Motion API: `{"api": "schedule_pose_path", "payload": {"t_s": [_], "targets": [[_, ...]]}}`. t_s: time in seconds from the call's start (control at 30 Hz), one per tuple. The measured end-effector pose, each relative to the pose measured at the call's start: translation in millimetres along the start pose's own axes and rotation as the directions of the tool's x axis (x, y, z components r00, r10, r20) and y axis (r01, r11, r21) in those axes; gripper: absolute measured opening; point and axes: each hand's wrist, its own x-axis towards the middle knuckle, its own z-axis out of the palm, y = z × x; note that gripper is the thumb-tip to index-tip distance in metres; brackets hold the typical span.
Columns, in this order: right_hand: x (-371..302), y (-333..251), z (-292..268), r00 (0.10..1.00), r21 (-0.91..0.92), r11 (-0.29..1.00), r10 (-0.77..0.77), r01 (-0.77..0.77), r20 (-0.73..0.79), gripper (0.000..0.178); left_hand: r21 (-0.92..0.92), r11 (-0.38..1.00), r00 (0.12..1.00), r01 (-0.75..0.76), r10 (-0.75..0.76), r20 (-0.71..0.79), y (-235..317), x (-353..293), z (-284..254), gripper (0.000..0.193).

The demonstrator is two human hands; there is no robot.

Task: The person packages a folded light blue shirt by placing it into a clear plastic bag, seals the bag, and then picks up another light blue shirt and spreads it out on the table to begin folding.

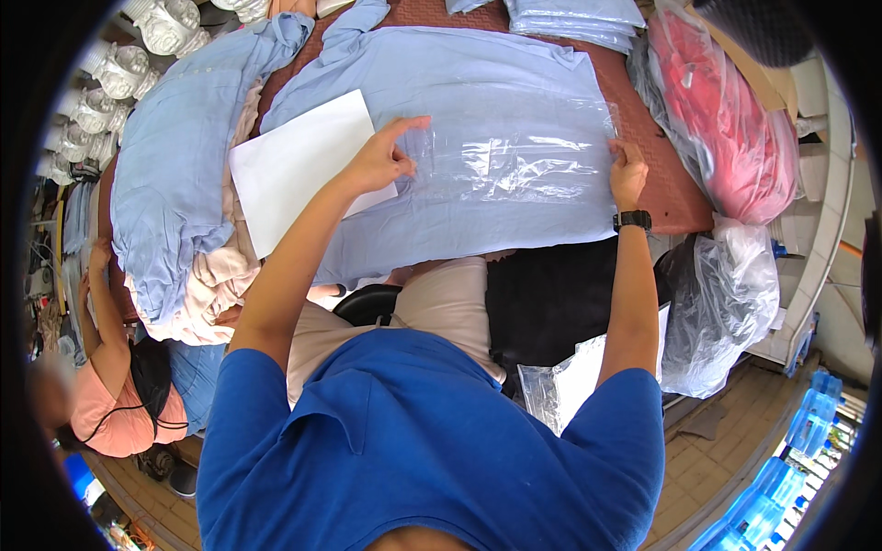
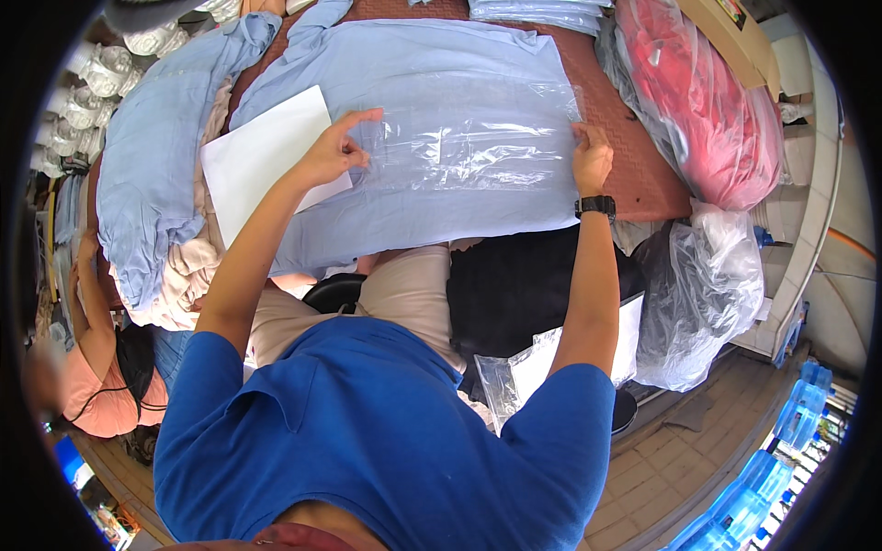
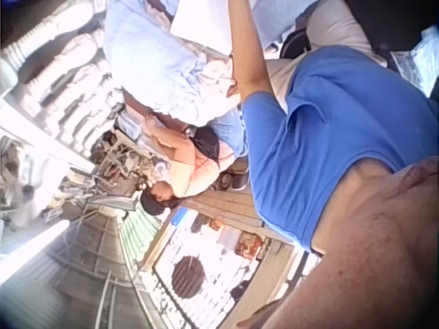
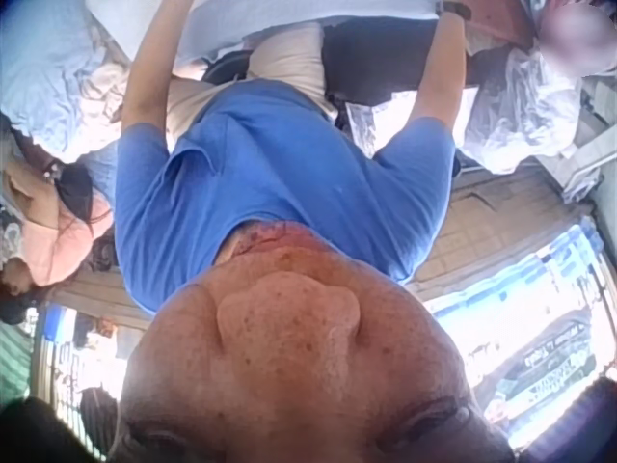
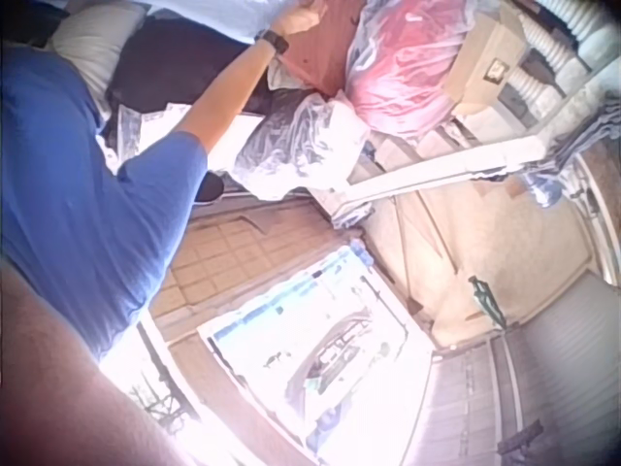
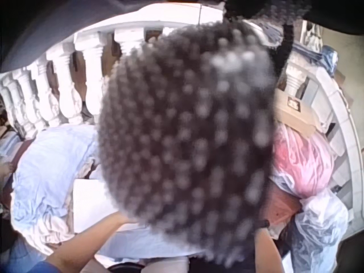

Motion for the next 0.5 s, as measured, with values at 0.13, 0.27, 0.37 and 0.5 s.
{"api": "schedule_pose_path", "payload": {"t_s": [0.13,0.27,0.37,0.5], "targets": [[3,4,-1,0.999,-0.027,0.999,-0.039,0.039,0.004,0.027,-0.036,0.999,0.999,0.011,-0.01,0.039,19,-1,2,0.071],[15,-1,1,0.999,-0.007,1.0,-0.021,0.021,0.024,0.028,-0.118,0.993,0.999,-0.004,0.008,0.033,13,3,-1,0.077],[13,9,1,0.999,-0.036,0.999,-0.01,0.011,0.036,0.029,-0.161,0.987,0.998,0.016,-0.007,0.058,5,0,-7,0.076],[10,3,0,0.998,-0.003,0.999,-0.045,0.045,0.054,0.028,-0.355,0.924,0.99,0.141,-0.121,0.077,15,-9,-7,0.062]]}}
